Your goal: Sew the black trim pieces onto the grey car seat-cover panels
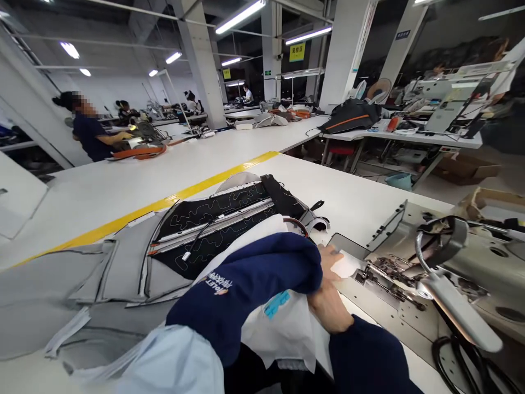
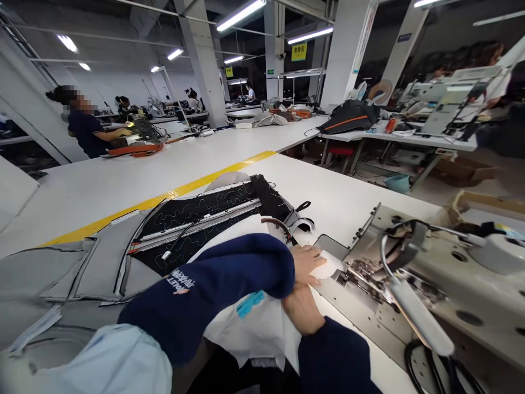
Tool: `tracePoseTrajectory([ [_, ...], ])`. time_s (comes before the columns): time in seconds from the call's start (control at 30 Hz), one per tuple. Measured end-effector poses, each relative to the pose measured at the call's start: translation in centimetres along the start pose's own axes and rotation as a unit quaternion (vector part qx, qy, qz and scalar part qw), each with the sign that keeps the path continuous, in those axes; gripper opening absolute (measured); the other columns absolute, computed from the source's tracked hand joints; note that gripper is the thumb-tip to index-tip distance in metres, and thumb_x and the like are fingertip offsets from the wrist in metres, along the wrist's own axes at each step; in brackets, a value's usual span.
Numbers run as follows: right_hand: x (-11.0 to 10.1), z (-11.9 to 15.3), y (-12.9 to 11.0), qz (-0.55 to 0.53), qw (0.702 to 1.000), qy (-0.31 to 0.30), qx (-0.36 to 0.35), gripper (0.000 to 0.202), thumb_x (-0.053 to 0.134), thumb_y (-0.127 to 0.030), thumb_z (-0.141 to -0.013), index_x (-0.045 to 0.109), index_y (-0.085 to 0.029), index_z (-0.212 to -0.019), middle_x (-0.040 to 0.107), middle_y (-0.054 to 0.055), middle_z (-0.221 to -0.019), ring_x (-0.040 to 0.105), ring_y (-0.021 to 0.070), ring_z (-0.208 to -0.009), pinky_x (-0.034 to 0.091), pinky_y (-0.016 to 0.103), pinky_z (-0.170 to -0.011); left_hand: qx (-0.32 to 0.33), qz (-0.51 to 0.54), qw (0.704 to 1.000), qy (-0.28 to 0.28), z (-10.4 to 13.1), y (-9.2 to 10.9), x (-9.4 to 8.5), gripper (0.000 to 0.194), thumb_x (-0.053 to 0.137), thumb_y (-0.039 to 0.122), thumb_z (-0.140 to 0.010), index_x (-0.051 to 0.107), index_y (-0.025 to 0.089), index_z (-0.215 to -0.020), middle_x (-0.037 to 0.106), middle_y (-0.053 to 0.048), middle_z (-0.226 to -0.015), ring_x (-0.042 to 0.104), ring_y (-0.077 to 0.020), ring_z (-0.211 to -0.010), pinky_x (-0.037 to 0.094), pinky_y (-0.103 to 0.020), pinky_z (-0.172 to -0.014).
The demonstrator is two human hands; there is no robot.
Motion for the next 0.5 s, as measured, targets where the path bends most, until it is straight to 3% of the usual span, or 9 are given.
tracePoseTrajectory([
  [0.13, -2.4, 2.3, 0.6, 0.040, 0.999, -0.030, -0.004, 0.036, 0.033, -0.007, -0.090, 0.065, -0.012, -0.104, 0.062, 0.015, -0.088, 0.058, 0.0279, -0.089, 0.055, 0.042, -0.072, -0.017, -0.005, 1.000, 0.021, 0.2, -0.6, -0.8, 0.060, 0.054, 0.048, -0.082, 0.037, 0.025, -0.136, 0.039, -0.010, -0.141, 0.054, -0.0255, -0.110, 0.048, -0.034, -0.087],
  [0.2, -3.8, 3.6, 0.2, 0.049, 0.998, -0.041, -0.001, 0.036, 0.031, -0.009, -0.093, 0.063, -0.011, -0.110, 0.062, 0.015, -0.099, 0.055, 0.0270, -0.092, 0.054, 0.042, -0.074, 0.003, -0.022, 0.999, 0.037, 1.2, -0.6, -1.4, 0.057, 0.055, 0.038, -0.081, 0.039, 0.026, -0.134, 0.030, -0.009, -0.147, 0.052, -0.0274, -0.112, 0.047, -0.037, -0.087],
  [0.3, -5.0, 4.7, -0.8, 0.070, 0.997, -0.036, 0.012, 0.035, 0.031, -0.013, -0.096, 0.061, -0.011, -0.115, 0.059, 0.015, -0.116, 0.051, 0.0268, -0.100, 0.052, 0.042, -0.079, 0.023, -0.047, 0.998, 0.038, 2.8, -0.4, -0.8, 0.056, 0.050, 0.019, -0.078, 0.040, 0.019, -0.133, 0.018, -0.011, -0.153, 0.048, -0.0296, -0.118, 0.046, -0.040, -0.088],
  [0.43, -5.1, 4.2, -1.2, 0.094, 0.995, -0.013, 0.016, 0.035, 0.030, -0.015, -0.098, 0.064, -0.009, -0.105, 0.061, 0.013, -0.112, 0.049, 0.0263, -0.104, 0.049, 0.042, -0.086, 0.024, -0.103, 0.992, 0.065, 3.7, -1.4, 1.2, 0.061, 0.043, 0.008, -0.074, 0.038, 0.007, -0.135, 0.008, -0.013, -0.156, 0.017, -0.0278, -0.141, 0.031, -0.042, -0.108],
  [0.5, -4.9, 3.7, -0.9, 0.098, 0.995, -0.009, 0.020, 0.034, 0.031, -0.014, -0.098, 0.064, -0.007, -0.104, 0.061, 0.013, -0.112, 0.049, 0.0251, -0.100, 0.049, 0.039, -0.085, 0.026, -0.119, 0.988, 0.092, 3.4, -2.1, 1.6, 0.058, 0.036, 0.004, -0.076, 0.039, 0.004, -0.134, 0.012, -0.015, -0.155, 0.012, -0.0265, -0.142, 0.025, -0.042, -0.112],
])
Point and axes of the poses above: each hand's wrist, its own z-axis away from the middle knuckle, its own x-axis out of the palm, y = z × x, the point moved 1 cm from there along -z, towards the middle knuckle
